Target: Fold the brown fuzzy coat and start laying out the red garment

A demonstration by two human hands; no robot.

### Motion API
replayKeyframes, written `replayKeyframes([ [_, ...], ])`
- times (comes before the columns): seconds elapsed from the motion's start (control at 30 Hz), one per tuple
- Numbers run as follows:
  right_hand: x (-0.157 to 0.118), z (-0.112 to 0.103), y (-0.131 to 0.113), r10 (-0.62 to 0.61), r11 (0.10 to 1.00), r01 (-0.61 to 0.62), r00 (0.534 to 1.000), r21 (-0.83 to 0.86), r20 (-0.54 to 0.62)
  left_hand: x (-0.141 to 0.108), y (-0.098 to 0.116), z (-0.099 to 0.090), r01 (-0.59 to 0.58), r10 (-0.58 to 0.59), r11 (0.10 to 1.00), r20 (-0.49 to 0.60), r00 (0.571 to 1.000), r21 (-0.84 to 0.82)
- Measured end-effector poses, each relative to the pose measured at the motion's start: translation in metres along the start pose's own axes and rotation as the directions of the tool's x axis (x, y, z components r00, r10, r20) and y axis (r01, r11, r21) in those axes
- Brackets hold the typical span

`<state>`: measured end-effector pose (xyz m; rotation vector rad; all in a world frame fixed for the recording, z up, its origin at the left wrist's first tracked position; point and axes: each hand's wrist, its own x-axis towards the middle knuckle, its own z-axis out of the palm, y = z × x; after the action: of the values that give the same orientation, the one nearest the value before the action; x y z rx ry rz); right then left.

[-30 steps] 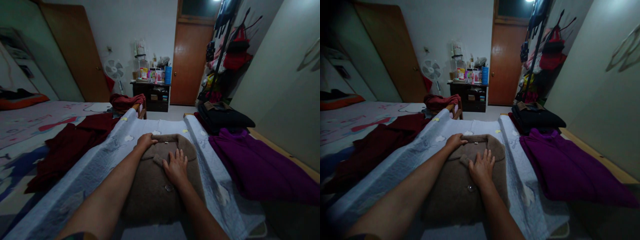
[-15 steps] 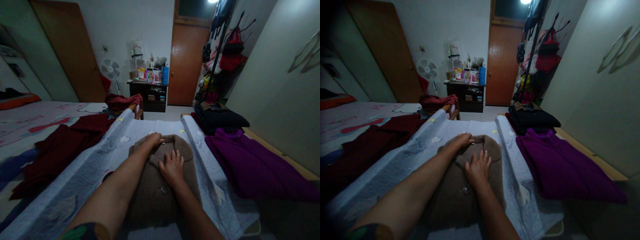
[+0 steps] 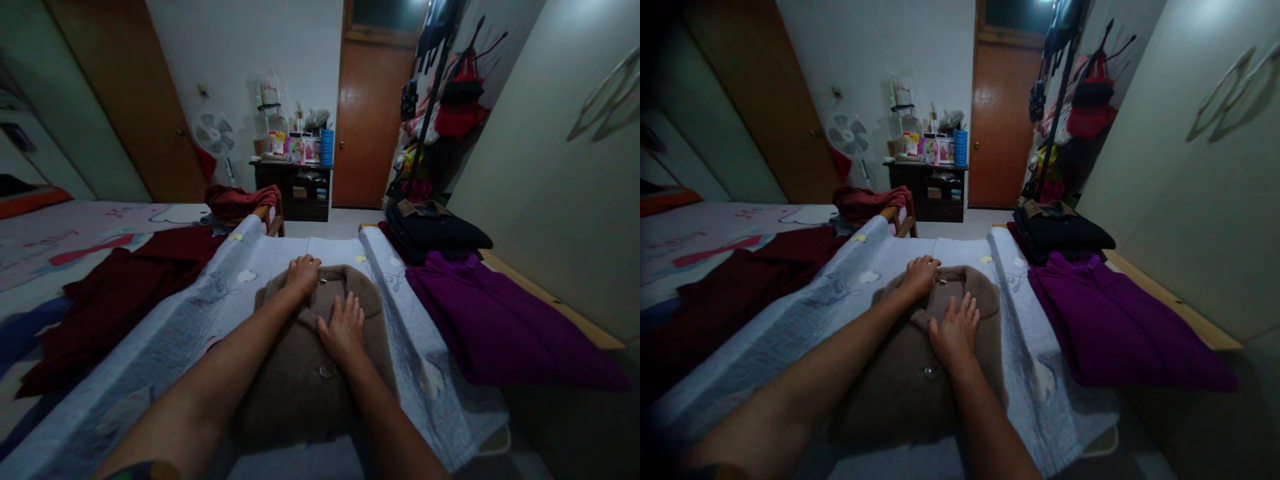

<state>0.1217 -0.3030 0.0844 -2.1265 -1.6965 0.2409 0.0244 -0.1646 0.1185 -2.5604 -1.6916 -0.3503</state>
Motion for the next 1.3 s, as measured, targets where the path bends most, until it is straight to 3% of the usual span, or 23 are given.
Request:
replayKeyframes([
  [0.07,0.000,0.000,0.000,-0.005,1.000,0.005,1.000,0.004,-0.016,-0.026,0.001,-0.009,-0.041,0.041,0.999,0.019,0.999,-0.018],
  [0.2,-0.001,0.002,0.003,-0.031,0.999,0.033,0.997,0.025,-0.066,-0.092,0.004,-0.014,-0.096,0.112,0.993,0.267,0.957,-0.073],
  [0.3,-0.003,0.004,0.009,-0.043,0.997,0.051,0.991,0.056,-0.130,-0.129,0.009,-0.009,-0.071,0.088,0.995,0.271,0.958,-0.072],
  [0.37,-0.005,0.006,0.015,-0.055,0.994,0.072,0.982,0.088,-0.182,-0.140,0.014,-0.005,-0.043,0.058,0.997,0.235,0.970,-0.068],
  [0.5,-0.015,0.008,0.032,-0.095,0.987,0.125,0.962,0.101,-0.255,-0.143,0.019,-0.003,-0.023,0.034,0.998,0.182,0.983,-0.064],
  [0.67,-0.034,0.004,0.053,-0.099,0.988,0.124,0.963,0.086,-0.251,-0.142,0.020,-0.004,-0.015,0.028,0.998,0.183,0.983,-0.068],
  [0.83,-0.050,-0.007,0.071,-0.016,0.988,0.059,0.958,0.144,-0.285,-0.143,0.021,-0.004,-0.004,0.019,0.997,0.199,0.980,-0.074],
  [0.97,-0.057,-0.019,0.089,0.117,0.950,-0.029,0.956,0.312,-0.269,-0.142,0.022,-0.003,0.003,0.009,0.998,0.196,0.981,-0.061],
  [1.13,-0.062,-0.031,0.111,0.301,0.777,-0.213,0.952,0.593,-0.053,-0.141,0.024,-0.003,0.026,-0.013,0.998,0.216,0.976,-0.061],
  [1.23,-0.067,-0.032,0.118,0.296,0.619,-0.269,0.950,0.738,0.098,-0.141,0.025,-0.004,0.037,-0.022,0.997,0.228,0.973,-0.063],
  [1.3,-0.070,-0.031,0.118,0.265,0.565,-0.255,0.957,0.785,0.121,-0.141,0.026,-0.004,0.037,-0.023,0.998,0.225,0.974,-0.059],
])
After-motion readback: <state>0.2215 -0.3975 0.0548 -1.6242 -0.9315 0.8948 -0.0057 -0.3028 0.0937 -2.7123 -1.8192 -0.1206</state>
